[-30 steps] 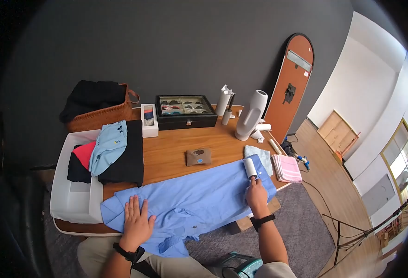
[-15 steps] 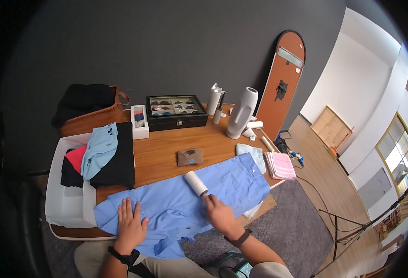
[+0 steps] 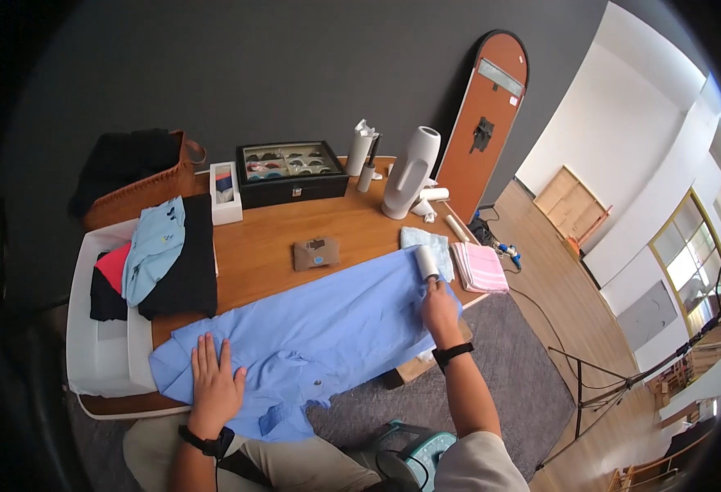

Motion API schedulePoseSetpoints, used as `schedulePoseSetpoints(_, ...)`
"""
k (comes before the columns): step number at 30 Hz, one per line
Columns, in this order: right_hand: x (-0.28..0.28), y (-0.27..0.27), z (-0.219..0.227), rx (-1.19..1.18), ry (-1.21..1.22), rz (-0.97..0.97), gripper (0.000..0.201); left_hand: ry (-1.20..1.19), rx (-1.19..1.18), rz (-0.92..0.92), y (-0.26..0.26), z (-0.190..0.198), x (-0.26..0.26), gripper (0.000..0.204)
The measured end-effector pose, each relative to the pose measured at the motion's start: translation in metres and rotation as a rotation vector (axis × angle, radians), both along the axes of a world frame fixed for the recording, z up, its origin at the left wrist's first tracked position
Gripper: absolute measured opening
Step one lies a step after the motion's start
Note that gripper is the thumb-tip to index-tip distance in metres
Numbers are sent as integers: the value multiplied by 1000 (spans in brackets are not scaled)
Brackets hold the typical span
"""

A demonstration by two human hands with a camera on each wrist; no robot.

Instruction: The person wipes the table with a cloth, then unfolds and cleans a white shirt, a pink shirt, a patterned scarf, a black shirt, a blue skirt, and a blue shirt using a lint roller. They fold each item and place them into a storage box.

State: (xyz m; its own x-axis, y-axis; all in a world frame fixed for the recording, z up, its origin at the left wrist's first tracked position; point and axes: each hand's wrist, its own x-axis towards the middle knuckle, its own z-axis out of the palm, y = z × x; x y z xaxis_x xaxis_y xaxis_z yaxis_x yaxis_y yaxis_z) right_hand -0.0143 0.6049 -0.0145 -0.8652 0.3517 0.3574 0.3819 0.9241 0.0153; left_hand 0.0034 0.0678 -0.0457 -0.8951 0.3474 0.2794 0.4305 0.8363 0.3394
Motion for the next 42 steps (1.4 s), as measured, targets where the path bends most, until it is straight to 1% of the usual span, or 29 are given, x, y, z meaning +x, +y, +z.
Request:
schedulePoseSetpoints(1,4,-7,13,-9,-23,-57,37,-1,2,-4,0,1,-2,71)
schedulePoseSetpoints(3,14,-20,23,-58,77,-67,41,-33,-3,13,-3,1,3,72)
schedulePoseSetpoints(4,21,-28,17,-7,148,4,40,-38,4,-3,-2,3,2,73)
schedulePoseSetpoints(5,33,-63,22,-26,220,77,39,-40,14,-20,-2,4,-2,74)
schedulePoseSetpoints(6,46,-94,18,-66,230,156,39,-33,-6,-30,-3,5,-2,85)
schedulePoseSetpoints(7,61,-123,13,-167,138,230,41,-47,-12,-22,-6,5,-1,85)
schedulePoseSetpoints(9,98,-181,-9,-188,156,556,46,-45,15,-43,-5,6,-1,99)
schedulePoseSetpoints(10,113,-216,-5,-288,79,624,50,-55,13,-46,-5,5,-1,99)
schedulePoseSetpoints(11,127,-244,2,-388,53,676,56,-58,5,-46,-6,4,-2,105)
schedulePoseSetpoints(12,137,-264,1,-404,50,698,59,-59,1,-45,-6,3,-2,111)
schedulePoseSetpoints(13,142,-277,-9,-448,77,739,60,-68,1,-49,-6,3,-2,111)
schedulePoseSetpoints(15,148,-289,-9,-467,-2,722,60,-61,-3,-33,-5,4,-3,114)
schedulePoseSetpoints(16,147,-285,-10,-465,-7,719,60,-78,3,-28,-4,5,-3,114)
schedulePoseSetpoints(18,142,-270,-10,-373,13,646,59,-88,1,-27,-5,5,-2,115)
schedulePoseSetpoints(19,137,-260,-4,-390,36,602,57,-89,-4,-26,-5,4,-3,115)
schedulePoseSetpoints(20,132,-246,-7,-338,59,555,55,-93,3,-31,-5,4,-3,115)
schedulePoseSetpoints(23,117,-187,-20,-240,60,358,49,-107,3,-30,-4,4,-3,117)
schedulePoseSetpoints(25,110,-144,-29,-118,28,179,50,-126,-7,-20,-4,4,-3,118)
schedulePoseSetpoints(27,110,-103,-32,-64,53,112,49,-129,-3,-22,-4,5,-3,118)
schedulePoseSetpoints(29,113,-73,-25,-16,45,42,47,-134,-1,-27,-4,4,-3,118)
schedulePoseSetpoints(31,117,-46,-21,-46,31,-35,46,-108,-2,-28,-4,4,-3,117)
schedulePoseSetpoints(33,121,-29,-15,-23,20,-80,44,-117,1,-29,-5,3,-3,117)
schedulePoseSetpoints(35,124,-13,-3,-28,-37,-203,42,-124,4,-29,-4,4,-3,117)
schedulePoseSetpoints(36,128,-4,1,-22,-36,-221,40,-135,6,-29,-4,5,-3,116)
schedulePoseSetpoints(37,130,-5,8,-21,-35,-216,40,-145,8,-24,-5,6,-3,116)
schedulePoseSetpoints(39,135,-22,26,-9,138,-190,41,-149,17,-21,-4,9,-4,116)
schedulePoseSetpoints(40,134,-35,28,7,224,-134,42,-155,22,-19,-5,9,-3,116)
schedulePoseSetpoints(41,132,-55,34,-8,206,-108,42,-171,12,9,-7,7,-2,116)
schedulePoseSetpoints(42,131,-81,41,-28,242,52,44,-139,33,-5,-6,5,-2,115)
